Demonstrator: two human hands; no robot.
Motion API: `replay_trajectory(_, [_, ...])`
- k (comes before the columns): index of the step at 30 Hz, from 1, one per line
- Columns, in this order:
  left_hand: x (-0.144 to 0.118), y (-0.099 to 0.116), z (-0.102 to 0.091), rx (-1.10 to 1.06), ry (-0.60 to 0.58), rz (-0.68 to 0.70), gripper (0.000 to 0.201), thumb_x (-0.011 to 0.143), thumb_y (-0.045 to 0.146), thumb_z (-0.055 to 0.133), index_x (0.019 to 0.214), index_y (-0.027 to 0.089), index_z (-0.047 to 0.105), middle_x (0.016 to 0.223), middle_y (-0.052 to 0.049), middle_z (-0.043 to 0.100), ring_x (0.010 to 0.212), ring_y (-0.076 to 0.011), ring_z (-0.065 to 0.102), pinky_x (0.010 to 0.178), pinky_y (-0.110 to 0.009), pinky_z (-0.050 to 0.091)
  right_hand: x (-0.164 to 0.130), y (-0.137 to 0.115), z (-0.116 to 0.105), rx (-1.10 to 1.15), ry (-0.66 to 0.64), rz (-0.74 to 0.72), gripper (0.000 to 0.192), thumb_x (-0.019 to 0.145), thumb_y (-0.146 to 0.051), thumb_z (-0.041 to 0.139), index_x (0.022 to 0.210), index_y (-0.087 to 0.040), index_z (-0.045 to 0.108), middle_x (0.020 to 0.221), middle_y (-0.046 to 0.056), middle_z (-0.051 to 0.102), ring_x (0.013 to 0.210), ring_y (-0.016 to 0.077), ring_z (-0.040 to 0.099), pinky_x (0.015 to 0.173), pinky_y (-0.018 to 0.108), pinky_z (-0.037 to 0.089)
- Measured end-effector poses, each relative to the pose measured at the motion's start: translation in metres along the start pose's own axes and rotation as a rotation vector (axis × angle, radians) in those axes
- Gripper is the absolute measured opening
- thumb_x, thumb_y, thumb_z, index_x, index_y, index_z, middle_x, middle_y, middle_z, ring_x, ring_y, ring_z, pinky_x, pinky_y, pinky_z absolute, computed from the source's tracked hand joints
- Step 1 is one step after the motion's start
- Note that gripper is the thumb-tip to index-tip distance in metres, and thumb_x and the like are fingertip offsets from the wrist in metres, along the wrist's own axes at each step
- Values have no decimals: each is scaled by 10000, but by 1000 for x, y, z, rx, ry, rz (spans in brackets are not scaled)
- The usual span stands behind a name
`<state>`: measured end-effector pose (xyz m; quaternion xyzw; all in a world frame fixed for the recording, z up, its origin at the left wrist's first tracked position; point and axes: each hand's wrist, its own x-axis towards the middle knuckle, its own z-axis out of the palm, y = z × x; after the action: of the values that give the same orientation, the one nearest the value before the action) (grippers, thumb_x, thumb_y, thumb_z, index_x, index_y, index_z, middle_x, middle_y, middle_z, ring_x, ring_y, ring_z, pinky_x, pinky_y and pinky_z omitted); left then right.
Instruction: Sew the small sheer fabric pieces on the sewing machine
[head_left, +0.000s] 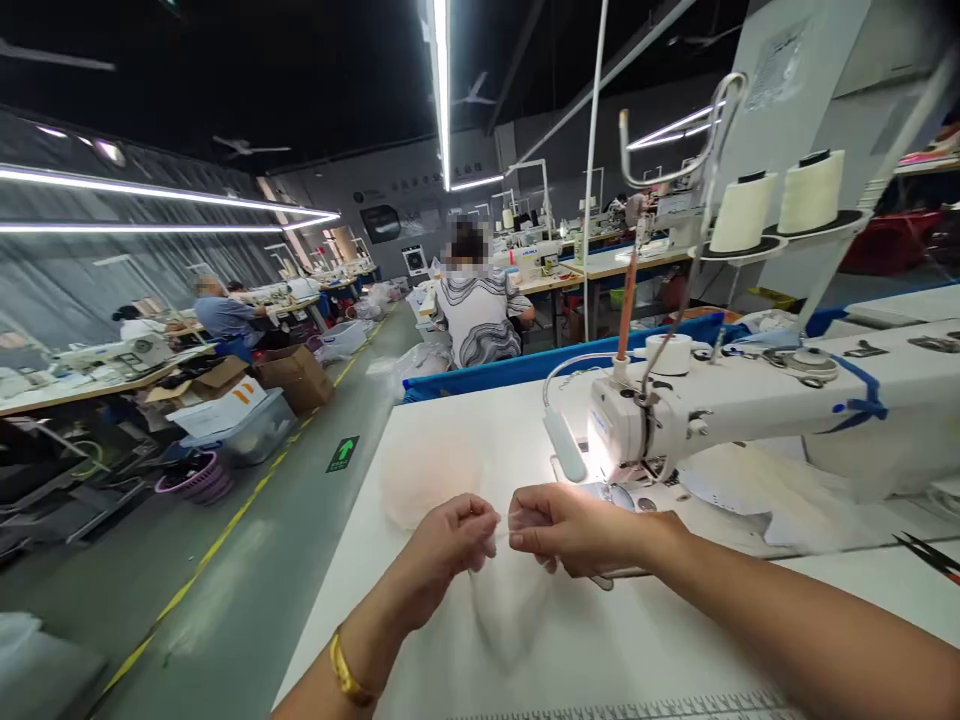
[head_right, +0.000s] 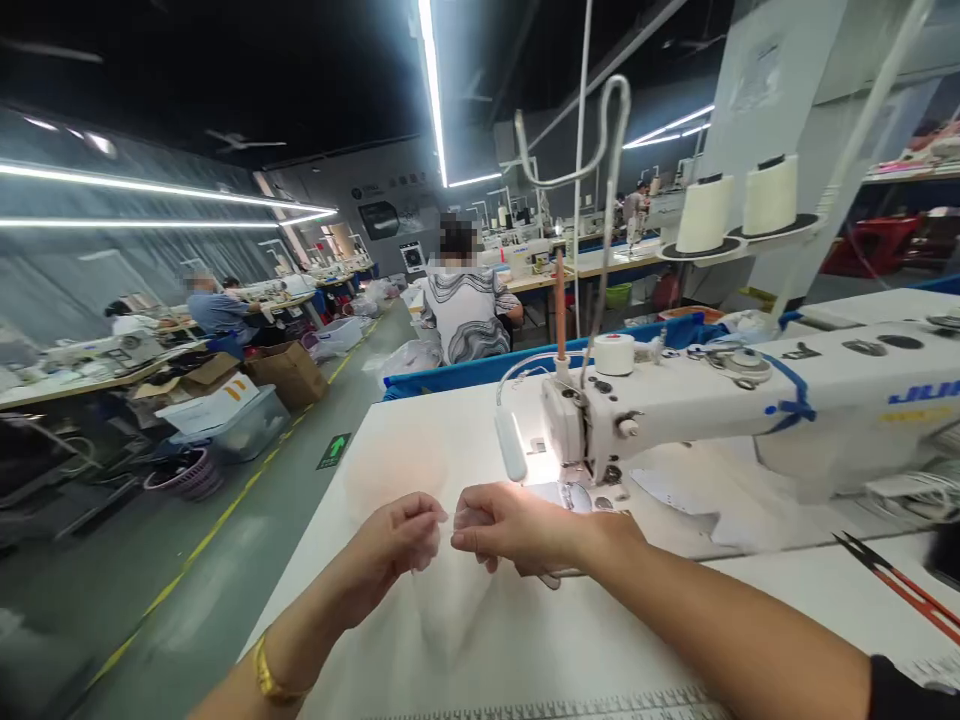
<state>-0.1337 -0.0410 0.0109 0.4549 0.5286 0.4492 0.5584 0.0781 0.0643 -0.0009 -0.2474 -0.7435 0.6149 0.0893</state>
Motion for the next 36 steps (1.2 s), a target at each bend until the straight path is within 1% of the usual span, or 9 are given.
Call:
replay_trajectory(5, [12,13,-37,101,269,212,597,637,682,884,784,181,596,644,53,476,549,-81,370,521,-223,254,50,-4,8,303,1,-180,532,673,-580,902,868,-180,611,660,-60,546,568,115,565,572,253,431])
replay_trajectory(9, [29,23,-91,137,494,329,609,633,716,832,836,190,600,650,71,466,517,-65,313,503,-218,223,101,-9,2,434,198,-297,567,674,-605,875,958,-192,611,751,-56,560,629,106,557,685,280,483])
replay_trajectory(12, [47,20,-123,188,661,364,606,641,728,803,847,192,611,610,77,461,513,-79,335,505,-222,239,140,-17,-4,413,330,-310,539,758,-524,824,1128,-207,593,815,-57,560,691,120,608,786,307,521])
replay_trajectory(16, [68,2,-150,270,852,344,553,735,703,759,856,181,625,600,62,501,521,-107,396,508,-235,285,185,-23,-3,305,502,-239,362,872,-355,713,1159,-194,561,838,-48,580,670,130,670,815,323,530])
replay_trajectory(21, [83,-18,-168,390,959,298,332,989,463,695,869,159,635,671,52,532,588,-117,503,575,-235,405,205,-17,2,20,629,-135,281,922,-245,647,1185,-203,557,926,-29,666,615,123,678,727,291,485])
replay_trajectory(26, [84,-28,-169,472,1004,246,312,1020,395,703,846,146,638,719,44,576,606,-112,545,623,-253,500,182,-4,3,-310,656,-72,303,945,-173,590,1248,-173,575,1105,89,692,841,211,706,765,328,476])
replay_trajectory(30, [72,-19,-162,496,1152,296,275,968,418,723,937,154,654,851,-5,640,727,-155,610,715,-305,536,132,19,8,-503,633,-122,436,939,-133,574,1373,-163,564,1344,174,593,1010,269,685,849,382,490])
replay_trajectory(33, [55,1,-134,509,1179,399,353,877,507,714,1011,183,670,1022,-62,673,882,-213,630,814,-346,539,68,47,10,-706,542,-255,416,897,-121,611,1306,-193,635,1256,128,635,1031,262,677,890,373,512])
replay_trajectory(36, [37,15,-83,497,998,487,506,786,653,722,1050,223,699,1060,-61,704,930,-258,644,834,-368,544,-4,68,11,-943,413,-454,224,881,-130,627,1078,-199,705,1117,92,677,990,240,663,858,337,524])
